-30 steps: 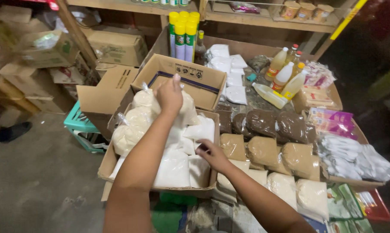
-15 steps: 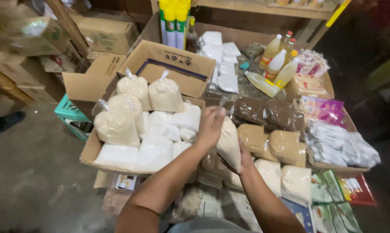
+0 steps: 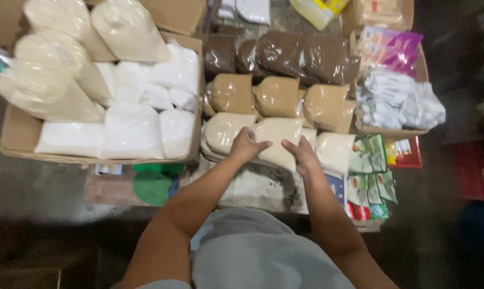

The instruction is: Sorting and arranging small plastic bags of powder products into cardboard boxes.

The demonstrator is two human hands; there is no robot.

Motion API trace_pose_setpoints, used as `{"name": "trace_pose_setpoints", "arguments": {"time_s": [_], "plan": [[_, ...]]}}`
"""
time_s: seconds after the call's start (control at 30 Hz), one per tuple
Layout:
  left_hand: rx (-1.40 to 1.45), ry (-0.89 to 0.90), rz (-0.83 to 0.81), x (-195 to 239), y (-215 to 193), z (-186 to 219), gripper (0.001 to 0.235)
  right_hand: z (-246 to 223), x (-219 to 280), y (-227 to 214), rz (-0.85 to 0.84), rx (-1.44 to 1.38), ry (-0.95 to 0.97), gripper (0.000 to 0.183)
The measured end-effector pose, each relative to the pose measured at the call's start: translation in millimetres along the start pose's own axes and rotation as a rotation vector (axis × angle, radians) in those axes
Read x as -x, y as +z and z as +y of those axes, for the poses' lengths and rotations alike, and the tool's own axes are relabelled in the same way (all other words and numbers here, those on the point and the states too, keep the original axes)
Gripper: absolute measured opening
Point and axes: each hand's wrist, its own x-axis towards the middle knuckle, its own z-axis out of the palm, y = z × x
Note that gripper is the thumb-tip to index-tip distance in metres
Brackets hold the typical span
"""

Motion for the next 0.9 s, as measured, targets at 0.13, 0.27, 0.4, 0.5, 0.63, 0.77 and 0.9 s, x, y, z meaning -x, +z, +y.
{"name": "trace_pose_setpoints", "arguments": {"time_s": [0.13, 0.27, 0.4, 0.5, 0.63, 0.77, 0.9], "plan": [[-0.06, 0.031, 0.027, 2.5, 15.4, -12.9, 0.071, 15.2, -6.2, -0.5, 0.063, 0.052, -0.075, 0.081], [-0.105, 0.327, 0.118, 14.5, 12.9, -14.5, 0.069, 34.9, -9.4, 8.5, 0.059, 0.742, -0.278, 0.117], [-0.255, 0.468, 0.035, 31.2, 7.3, -5.8, 0.077, 36.8, -6.2, 20.1, 0.194, 1.023, -0.352, 0.128], [-0.577, 0.502, -0.011, 29.1, 5.2, 1.2, 0.073, 36.1, -12.0, 19.6, 0.23, 1.028, -0.401, 0.123], [-0.914, 0.548, 0.023, 7.3, 23.6, -22.4, 0.069, 35.2, -16.4, 28.9, 0.325, 1.017, -0.377, 0.117], [-1.052, 0.541, 0.053, -13.0, 36.0, -41.3, 0.068, 31.2, -17.2, 33.4, 0.388, 1.073, -0.334, 0.117], [-1.052, 0.462, -0.047, -12.7, 27.9, -23.2, 0.07, 24.1, -16.1, 40.9, 0.404, 1.07, -0.243, 0.115]]}}
